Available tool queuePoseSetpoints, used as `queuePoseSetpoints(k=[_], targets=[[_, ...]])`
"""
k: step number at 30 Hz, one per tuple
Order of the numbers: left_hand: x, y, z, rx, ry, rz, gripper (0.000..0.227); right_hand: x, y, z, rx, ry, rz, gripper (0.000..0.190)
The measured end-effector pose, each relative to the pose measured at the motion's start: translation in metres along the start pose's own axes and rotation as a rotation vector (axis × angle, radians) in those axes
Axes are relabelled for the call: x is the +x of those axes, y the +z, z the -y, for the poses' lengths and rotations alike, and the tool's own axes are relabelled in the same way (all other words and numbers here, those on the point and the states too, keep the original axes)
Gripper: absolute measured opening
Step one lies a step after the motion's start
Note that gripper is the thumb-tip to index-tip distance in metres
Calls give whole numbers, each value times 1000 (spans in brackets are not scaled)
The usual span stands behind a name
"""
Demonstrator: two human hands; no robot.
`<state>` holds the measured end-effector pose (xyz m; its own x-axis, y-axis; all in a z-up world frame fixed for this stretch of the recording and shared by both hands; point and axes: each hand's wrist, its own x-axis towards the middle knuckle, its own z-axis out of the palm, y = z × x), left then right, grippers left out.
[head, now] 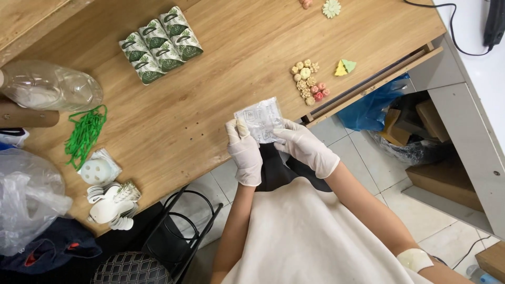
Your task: The person wraps individual small wax shapes in paper, secures one with a green ribbon, places a group of them into a plastic bag, and then uses a heat gun to smooth or melt wax in various small molds at a workstation.
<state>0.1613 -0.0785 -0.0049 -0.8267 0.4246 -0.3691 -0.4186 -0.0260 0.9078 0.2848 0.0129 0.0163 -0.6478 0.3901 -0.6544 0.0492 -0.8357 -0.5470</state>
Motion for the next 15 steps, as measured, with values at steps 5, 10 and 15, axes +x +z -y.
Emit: queuePoseSetpoints(k=[5,10,15], targets=[[-6,-14,4,489,230,-89,18,-1,4,13,-216,-6,-123,49],[-23,-16,7,149,42,-150,15,-13,14,42,-287,52,27,52],[-35,-18,0,-250,-41,49,18,-15,27,60,-162,68,195,50]])
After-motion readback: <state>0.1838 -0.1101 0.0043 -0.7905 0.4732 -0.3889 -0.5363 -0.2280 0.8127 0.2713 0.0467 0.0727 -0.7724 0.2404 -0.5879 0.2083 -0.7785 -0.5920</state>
